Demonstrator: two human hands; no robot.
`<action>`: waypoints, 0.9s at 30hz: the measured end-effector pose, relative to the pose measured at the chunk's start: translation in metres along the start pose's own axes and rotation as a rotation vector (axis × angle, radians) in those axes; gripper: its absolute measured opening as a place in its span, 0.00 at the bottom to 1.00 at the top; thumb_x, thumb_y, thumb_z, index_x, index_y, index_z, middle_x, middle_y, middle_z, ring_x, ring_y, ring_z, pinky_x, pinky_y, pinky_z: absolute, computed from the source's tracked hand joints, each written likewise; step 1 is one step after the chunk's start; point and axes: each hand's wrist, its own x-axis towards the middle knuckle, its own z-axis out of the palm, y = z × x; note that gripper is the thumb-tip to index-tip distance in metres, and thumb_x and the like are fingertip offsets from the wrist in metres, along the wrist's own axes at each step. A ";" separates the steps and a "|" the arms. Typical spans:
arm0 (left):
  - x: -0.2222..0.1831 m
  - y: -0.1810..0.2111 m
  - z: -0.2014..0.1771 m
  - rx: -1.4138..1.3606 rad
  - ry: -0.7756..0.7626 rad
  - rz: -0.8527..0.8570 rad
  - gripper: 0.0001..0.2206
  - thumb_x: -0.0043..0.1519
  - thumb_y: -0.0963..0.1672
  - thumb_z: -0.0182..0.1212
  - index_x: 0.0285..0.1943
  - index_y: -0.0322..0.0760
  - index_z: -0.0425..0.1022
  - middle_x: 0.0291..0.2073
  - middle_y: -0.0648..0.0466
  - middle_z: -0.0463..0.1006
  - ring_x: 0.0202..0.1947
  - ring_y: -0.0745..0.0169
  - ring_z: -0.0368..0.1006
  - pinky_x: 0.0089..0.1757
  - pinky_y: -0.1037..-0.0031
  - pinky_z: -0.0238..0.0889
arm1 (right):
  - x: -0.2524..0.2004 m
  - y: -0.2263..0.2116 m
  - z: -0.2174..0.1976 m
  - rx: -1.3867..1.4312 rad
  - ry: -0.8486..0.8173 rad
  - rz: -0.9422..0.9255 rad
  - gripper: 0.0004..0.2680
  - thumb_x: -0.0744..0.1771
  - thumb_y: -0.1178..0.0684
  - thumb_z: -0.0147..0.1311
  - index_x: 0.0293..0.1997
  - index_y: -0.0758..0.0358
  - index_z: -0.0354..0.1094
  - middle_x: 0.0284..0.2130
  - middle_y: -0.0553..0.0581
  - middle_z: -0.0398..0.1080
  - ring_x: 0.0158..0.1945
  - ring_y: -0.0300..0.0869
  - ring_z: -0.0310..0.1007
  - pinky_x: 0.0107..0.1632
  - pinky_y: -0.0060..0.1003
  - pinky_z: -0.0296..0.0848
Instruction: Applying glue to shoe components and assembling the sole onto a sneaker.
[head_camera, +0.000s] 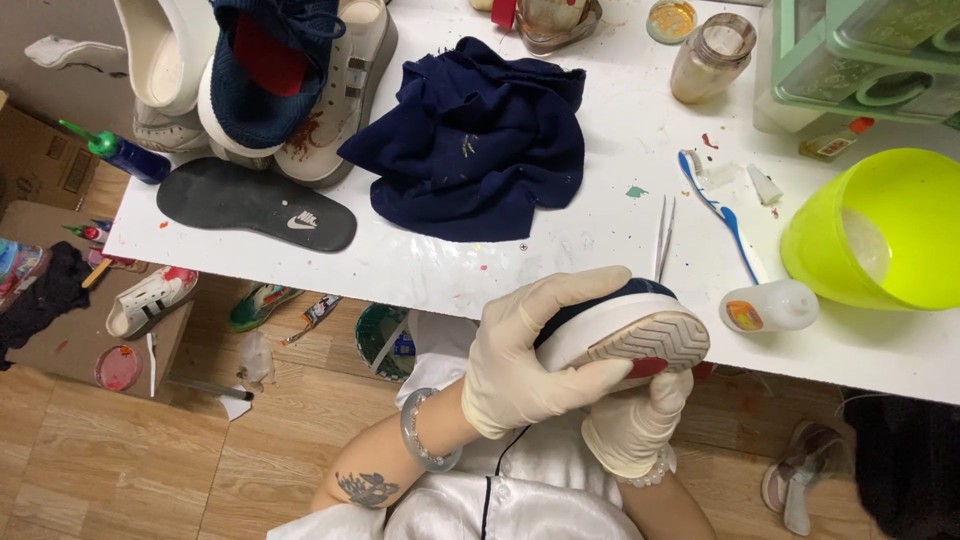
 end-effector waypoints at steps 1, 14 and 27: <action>-0.001 -0.001 0.001 -0.043 0.007 -0.029 0.23 0.58 0.47 0.68 0.62 0.37 0.72 0.56 0.47 0.80 0.55 0.59 0.80 0.58 0.73 0.74 | 0.000 -0.001 0.001 -0.019 0.005 -0.011 0.33 0.59 0.40 0.67 0.66 0.72 0.59 0.55 0.64 0.68 0.59 0.48 0.70 0.65 0.41 0.69; -0.003 -0.008 -0.001 0.030 0.009 0.123 0.23 0.58 0.49 0.70 0.59 0.33 0.74 0.53 0.45 0.82 0.51 0.56 0.83 0.52 0.73 0.79 | 0.010 -0.016 -0.020 0.092 -0.090 0.071 0.30 0.58 0.51 0.70 0.64 0.72 0.62 0.48 0.70 0.73 0.52 0.55 0.75 0.59 0.51 0.76; -0.005 0.018 -0.012 0.093 -0.191 0.526 0.27 0.61 0.51 0.74 0.62 0.36 0.67 0.48 0.45 0.81 0.44 0.54 0.83 0.44 0.68 0.76 | 0.007 -0.035 -0.015 0.013 -0.454 -0.252 0.18 0.72 0.33 0.61 0.56 0.56 0.67 0.41 0.52 0.70 0.59 0.52 0.70 0.78 0.77 0.49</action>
